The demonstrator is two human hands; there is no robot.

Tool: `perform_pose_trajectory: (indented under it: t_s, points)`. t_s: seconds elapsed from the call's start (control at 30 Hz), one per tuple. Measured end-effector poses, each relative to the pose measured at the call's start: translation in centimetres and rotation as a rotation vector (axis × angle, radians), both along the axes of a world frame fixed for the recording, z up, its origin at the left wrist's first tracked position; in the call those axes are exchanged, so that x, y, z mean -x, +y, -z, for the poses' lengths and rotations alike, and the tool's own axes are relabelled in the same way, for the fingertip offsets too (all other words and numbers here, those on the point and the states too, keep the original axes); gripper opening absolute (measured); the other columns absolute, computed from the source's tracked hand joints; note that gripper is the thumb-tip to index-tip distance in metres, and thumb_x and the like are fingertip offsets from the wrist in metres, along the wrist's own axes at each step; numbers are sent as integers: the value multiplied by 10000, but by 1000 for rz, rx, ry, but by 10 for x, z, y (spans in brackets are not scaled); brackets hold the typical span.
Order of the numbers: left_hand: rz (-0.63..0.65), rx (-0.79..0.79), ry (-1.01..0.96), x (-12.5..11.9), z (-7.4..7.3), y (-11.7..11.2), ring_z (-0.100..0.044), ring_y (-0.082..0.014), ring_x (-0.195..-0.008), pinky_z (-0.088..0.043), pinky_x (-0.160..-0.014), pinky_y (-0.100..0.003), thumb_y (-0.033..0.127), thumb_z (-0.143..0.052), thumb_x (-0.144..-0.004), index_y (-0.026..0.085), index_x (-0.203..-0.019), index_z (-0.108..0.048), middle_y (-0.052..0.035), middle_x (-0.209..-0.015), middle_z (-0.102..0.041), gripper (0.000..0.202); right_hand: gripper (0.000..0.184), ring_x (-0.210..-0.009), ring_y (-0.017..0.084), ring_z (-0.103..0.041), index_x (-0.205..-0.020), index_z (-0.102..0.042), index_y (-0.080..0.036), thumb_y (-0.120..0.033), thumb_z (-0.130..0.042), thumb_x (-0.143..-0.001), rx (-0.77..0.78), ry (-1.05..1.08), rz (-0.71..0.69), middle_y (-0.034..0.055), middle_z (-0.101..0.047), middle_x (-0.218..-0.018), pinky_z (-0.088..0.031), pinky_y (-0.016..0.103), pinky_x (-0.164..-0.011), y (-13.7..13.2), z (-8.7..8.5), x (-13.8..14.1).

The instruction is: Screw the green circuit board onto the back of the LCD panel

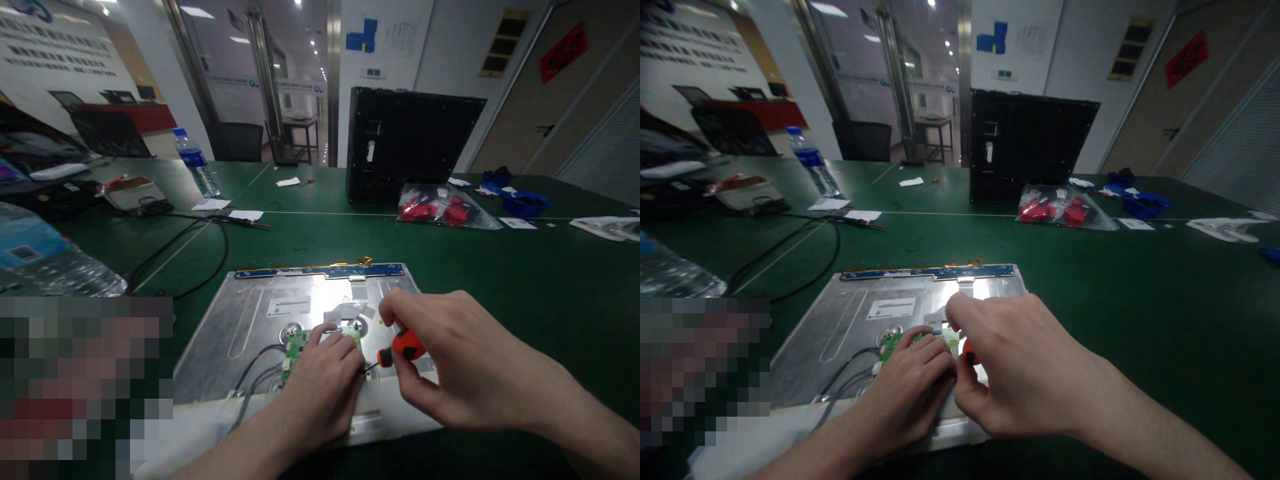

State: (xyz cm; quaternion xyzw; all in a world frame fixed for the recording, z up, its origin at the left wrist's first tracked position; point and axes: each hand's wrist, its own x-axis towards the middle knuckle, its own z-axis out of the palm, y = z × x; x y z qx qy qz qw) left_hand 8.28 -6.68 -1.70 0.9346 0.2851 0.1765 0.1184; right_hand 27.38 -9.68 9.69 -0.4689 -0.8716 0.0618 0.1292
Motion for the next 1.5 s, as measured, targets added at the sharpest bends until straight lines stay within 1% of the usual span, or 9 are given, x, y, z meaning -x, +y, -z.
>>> perform_pose_trajectory:
  t_s: [0.2, 0.4, 0.6, 0.8, 0.97, 1.07, 1.17, 1.37, 1.5]
  points:
    - [-7, -16, -44, 0, 3, -1, -555, -223, -832, -339, -956, -462, 149, -449, -844, 189, -838, -589, -53, -834, -616, 145, 314, -498, 159, -512, -1007, -494, -195, -479, -517, -875, -76, -78, 64, -14, -606, -640, -242, 263, -470, 2, 4, 0]
    - [-5, -11, -33, 1, 3, -1, -552, -221, -833, -331, -970, -462, 152, -459, -837, 188, -856, -588, -50, -843, -618, 135, 185, -602, 131, -528, -989, -484, -207, -239, -564, -825, -31, 43, -38, -16, -612, -777, -304, 250, -521, 3, 2, 0]
    - [-6, -17, -14, 1, 0, -1, -550, -220, -825, -332, -968, -467, 169, -461, -845, 193, -827, -586, -48, -836, -616, 129, 312, -524, 145, -516, -972, -512, -199, -486, -560, -862, -41, -48, 2, -19, -607, -664, -254, 258, -486, 3, 5, -3]
    - [-6, -8, -25, 1, 3, -1, -554, -223, -846, -327, -974, -460, 157, -474, -836, 188, -859, -591, -51, -853, -620, 123, 159, -601, 124, -511, -968, -482, -208, -225, -554, -828, 20, 23, -60, -17, -603, -776, -286, 248, -518, 2, 1, -1]
    - [-22, -21, -41, 0, 2, -2, -551, -220, -823, -332, -964, -468, 156, -463, -839, 192, -814, -583, -46, -828, -616, 128, 233, -585, 138, -516, -919, -490, -216, -429, -568, -866, -37, -31, -24, -24, -600, -715, -257, 256, -515, 5, 5, -2]
    - [-12, -23, -46, 0, 2, -1, -548, -214, -809, -344, -947, -449, 149, -455, -847, 190, -843, -590, -43, -828, -616, 141, 135, -539, 127, -486, -920, -480, -219, -346, -520, -898, -51, -39, -19, -38, -583, -667, -239, 256, -502, 4, 7, -1]
    - [1, -24, -36, 1, 5, 0, -548, -214, -820, -335, -957, -450, 157, -463, -851, 190, -853, -588, -43, -841, -614, 130, 132, -557, 118, -470, -918, -468, -210, -235, -550, -817, -7, 6, -47, -28, -584, -729, -268, 251, -510, 2, 3, 0]
    - [-18, -45, -45, 0, 4, -1, -552, -212, -809, -344, -954, -452, 158, -457, -858, 191, -818, -586, -42, -819, -612, 139, 225, -556, 141, -516, -940, -492, -199, -414, -525, -882, -71, -31, -4, -8, -599, -687, -262, 257, -506, 3, 5, 0]
    - [-1, -32, -27, 0, 2, 0, -556, -213, -820, -350, -956, -454, 154, -455, -859, 188, -853, -592, -46, -837, -619, 142, 140, -554, 126, -507, -984, -480, -194, -264, -506, -866, -60, 15, -20, -3, -609, -742, -280, 254, -507, 3, 6, -1]
